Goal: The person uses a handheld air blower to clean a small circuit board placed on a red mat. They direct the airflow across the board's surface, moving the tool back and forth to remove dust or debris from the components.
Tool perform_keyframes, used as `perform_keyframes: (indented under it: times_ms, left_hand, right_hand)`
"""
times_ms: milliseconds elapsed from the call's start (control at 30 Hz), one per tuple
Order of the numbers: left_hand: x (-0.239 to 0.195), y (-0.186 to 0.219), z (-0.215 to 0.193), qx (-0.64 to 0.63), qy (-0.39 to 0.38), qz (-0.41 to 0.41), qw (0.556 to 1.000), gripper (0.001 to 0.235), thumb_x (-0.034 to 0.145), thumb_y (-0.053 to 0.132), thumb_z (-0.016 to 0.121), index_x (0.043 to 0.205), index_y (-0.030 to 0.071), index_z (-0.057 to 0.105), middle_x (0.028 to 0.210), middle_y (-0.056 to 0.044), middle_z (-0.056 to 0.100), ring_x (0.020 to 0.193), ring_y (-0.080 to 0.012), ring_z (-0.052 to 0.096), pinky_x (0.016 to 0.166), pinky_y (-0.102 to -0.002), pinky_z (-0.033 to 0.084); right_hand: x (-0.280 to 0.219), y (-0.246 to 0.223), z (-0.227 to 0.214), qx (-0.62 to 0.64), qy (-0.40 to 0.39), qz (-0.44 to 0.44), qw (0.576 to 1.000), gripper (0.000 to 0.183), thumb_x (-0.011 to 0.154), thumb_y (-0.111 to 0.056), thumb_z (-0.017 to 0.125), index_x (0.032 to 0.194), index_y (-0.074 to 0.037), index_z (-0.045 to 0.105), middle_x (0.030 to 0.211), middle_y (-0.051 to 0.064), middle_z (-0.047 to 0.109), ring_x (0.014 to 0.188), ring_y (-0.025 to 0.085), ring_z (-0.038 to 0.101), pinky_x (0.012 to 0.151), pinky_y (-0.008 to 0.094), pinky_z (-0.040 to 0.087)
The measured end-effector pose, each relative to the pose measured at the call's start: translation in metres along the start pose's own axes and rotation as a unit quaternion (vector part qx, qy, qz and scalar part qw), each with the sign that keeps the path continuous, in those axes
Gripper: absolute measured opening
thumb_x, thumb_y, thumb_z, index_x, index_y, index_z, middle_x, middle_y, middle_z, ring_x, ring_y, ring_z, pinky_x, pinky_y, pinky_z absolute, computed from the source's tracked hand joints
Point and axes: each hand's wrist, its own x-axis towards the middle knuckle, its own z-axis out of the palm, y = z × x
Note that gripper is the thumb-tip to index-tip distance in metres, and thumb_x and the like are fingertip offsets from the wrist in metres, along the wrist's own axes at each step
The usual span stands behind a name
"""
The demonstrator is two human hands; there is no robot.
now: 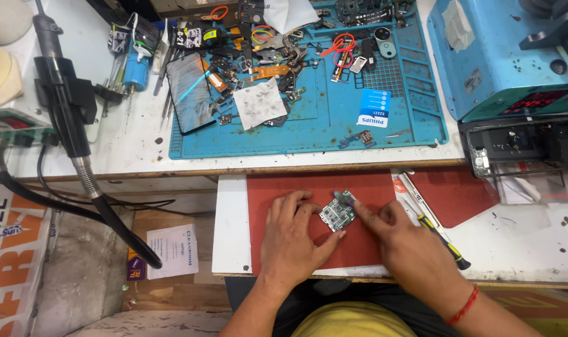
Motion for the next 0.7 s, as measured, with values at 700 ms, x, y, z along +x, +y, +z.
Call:
perform_keyframes:
  times_ms: [700]
  left_hand:
    - [0.000,-0.008,0.003,-0.022,0.044,0.026,0.998,0.054,0.070,0.031,0.088,0.111,0.004,0.068,0.126,-0.011,0.060,0.121,-0.0320,0.054,0.105,-0.046,0.043]
  right_hand:
    - [0.003,-0.004,0.021,-0.003,0.015,-0.090,0.996,0.077,0.082,-0.001,0.050,0.155,-0.024,0.044,0.111,0.016,0.057,0.062,0.038,0.067,0.058,0.049,0.056]
